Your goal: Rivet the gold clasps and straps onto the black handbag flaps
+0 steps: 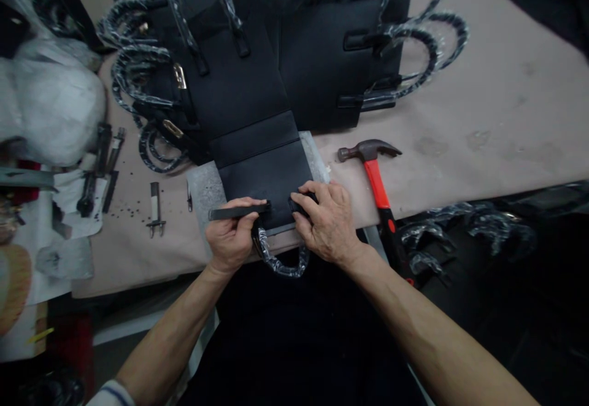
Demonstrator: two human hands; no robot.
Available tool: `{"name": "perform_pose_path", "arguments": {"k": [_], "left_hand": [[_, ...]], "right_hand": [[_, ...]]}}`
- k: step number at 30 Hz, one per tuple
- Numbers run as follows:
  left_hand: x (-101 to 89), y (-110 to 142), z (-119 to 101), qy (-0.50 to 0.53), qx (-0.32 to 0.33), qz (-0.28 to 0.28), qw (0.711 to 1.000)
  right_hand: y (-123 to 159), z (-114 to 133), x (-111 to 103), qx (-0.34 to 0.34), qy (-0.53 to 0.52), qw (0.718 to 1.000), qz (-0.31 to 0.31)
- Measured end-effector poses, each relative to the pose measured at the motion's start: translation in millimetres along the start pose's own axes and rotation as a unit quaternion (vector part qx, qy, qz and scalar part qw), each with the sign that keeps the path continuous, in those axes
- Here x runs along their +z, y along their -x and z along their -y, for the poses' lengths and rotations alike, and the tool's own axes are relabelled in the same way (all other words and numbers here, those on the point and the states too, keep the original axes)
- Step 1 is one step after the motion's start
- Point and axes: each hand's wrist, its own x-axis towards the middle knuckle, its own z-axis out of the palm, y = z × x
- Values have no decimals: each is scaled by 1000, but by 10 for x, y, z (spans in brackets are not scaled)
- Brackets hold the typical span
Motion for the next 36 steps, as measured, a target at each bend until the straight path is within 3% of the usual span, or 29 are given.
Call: {"name": "perform_pose_path", "arguments": {"k": [14,36], "left_hand": [[68,-24,-76,-80,22,48,995],[185,-28,-118,-128,57,28,990]], "right_hand": [[-4,-7,33,-17,12,999,-36],[3,20,34,-10,10,999,-45]]}}
